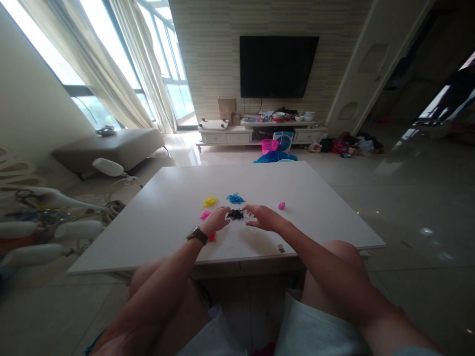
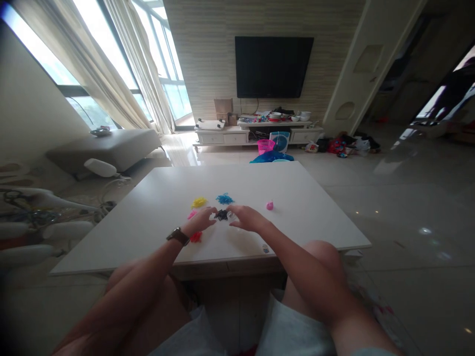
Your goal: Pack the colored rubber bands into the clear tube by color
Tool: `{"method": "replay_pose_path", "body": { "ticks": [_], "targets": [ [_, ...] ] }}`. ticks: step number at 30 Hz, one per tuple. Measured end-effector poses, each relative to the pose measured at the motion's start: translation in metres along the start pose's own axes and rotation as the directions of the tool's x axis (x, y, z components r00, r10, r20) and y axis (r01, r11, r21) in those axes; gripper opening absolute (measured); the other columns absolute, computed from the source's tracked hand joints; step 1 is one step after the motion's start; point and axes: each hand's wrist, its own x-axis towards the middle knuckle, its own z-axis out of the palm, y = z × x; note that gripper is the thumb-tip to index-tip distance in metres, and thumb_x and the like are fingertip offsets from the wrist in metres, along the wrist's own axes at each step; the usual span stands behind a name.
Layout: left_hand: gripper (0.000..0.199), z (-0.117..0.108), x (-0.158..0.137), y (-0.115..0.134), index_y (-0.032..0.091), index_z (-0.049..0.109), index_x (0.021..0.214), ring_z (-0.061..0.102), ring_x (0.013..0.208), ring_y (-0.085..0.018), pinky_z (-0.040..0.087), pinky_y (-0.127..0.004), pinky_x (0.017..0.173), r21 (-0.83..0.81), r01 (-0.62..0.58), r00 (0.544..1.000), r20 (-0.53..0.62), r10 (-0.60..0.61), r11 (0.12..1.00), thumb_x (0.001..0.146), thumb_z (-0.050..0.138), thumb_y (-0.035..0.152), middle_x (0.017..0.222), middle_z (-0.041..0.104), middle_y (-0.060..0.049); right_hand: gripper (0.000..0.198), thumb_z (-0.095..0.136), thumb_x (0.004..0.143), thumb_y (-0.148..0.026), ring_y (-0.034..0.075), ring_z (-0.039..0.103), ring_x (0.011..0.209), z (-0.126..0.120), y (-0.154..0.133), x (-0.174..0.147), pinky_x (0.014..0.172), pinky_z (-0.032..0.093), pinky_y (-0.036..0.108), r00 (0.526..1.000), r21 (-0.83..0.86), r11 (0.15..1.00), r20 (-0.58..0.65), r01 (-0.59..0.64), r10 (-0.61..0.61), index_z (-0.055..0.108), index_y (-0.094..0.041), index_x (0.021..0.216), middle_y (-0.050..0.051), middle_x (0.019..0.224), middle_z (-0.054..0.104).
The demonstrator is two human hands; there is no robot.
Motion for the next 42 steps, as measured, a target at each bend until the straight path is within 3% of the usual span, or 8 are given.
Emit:
{"method": "replay_pose_path", "body": {
  "ticks": [6,15,21,27,34,42],
  "targets": [
    [0.054,0.026,0.013,-0.003,0.017,0.057,0.130,0.059,0.116,-0.027,0.045,-0.038,0.102,-0.036,0.008,0.998,-0.058,-0.010,0.999,0.077,0.064,0.015,0.129,0.061,-0.015,0.054,0.080,0.077,-0.023,0.021,0.070,0.091,0.001,0.001,-0.002,0.083,0.053,0.033,1.000,-0.014,1.000,-0.026,-0.008,0.008,0.057,-0.022,0.126,0.007,0.103,0.072],
    [0.028,0.035,0.023,-0.007,0.016,0.072,0.100,0.063,0.096,-0.024,0.048,-0.036,0.088,-0.073,0.097,0.990,-0.093,-0.104,0.993,0.077,0.057,0.012,0.099,0.072,-0.011,0.054,0.079,0.079,-0.025,0.021,0.069,0.092,0.002,0.000,-0.002,0.082,0.052,0.032,0.999,-0.022,1.000,-0.038,-0.016,0.015,0.055,-0.022,0.127,0.007,0.106,0.071],
    [0.019,0.023,0.024,-0.004,0.016,0.074,0.082,0.064,0.081,-0.020,0.049,-0.032,0.078,-0.143,0.114,0.982,-0.137,-0.134,0.983,0.074,0.057,0.012,0.082,0.073,-0.008,0.055,0.079,0.078,-0.024,0.022,0.070,0.093,0.004,0.000,-0.003,0.083,0.052,0.034,0.998,0.002,0.999,-0.049,-0.039,0.039,0.056,-0.022,0.128,0.008,0.105,0.072],
    [0.017,0.002,0.026,0.007,0.015,0.075,0.086,0.067,0.076,-0.018,0.051,-0.029,0.072,-0.278,0.126,0.973,-0.154,-0.174,0.952,0.077,0.060,0.018,0.082,0.075,-0.007,0.055,0.078,0.080,-0.025,0.023,0.070,0.094,0.002,-0.001,-0.003,0.084,0.052,0.034,0.997,-0.020,0.998,-0.034,-0.065,0.064,0.053,-0.021,0.129,0.009,0.107,0.071],
    [0.027,-0.013,0.017,0.032,0.014,0.073,0.089,0.070,0.085,-0.021,0.055,-0.032,0.079,-0.667,0.002,0.955,-0.220,-0.199,0.745,0.076,0.072,0.038,0.090,0.076,-0.010,0.061,0.081,0.077,-0.027,0.024,0.070,0.094,0.009,-0.004,-0.001,0.079,0.049,0.032,0.979,0.032,0.983,-0.089,-0.180,0.183,0.045,-0.023,0.126,0.008,0.103,0.072],
    [0.019,-0.025,0.001,0.054,0.014,0.074,0.085,0.067,0.076,-0.017,0.054,-0.028,0.071,-0.661,-0.162,0.973,-0.231,0.006,0.732,0.079,0.073,0.032,0.082,0.074,-0.006,0.063,0.082,0.075,-0.025,0.024,0.070,0.094,0.016,-0.012,0.002,0.078,0.048,0.031,0.972,0.069,0.975,-0.091,-0.213,0.219,0.044,-0.021,0.125,0.008,0.102,0.070]
  ]
}}
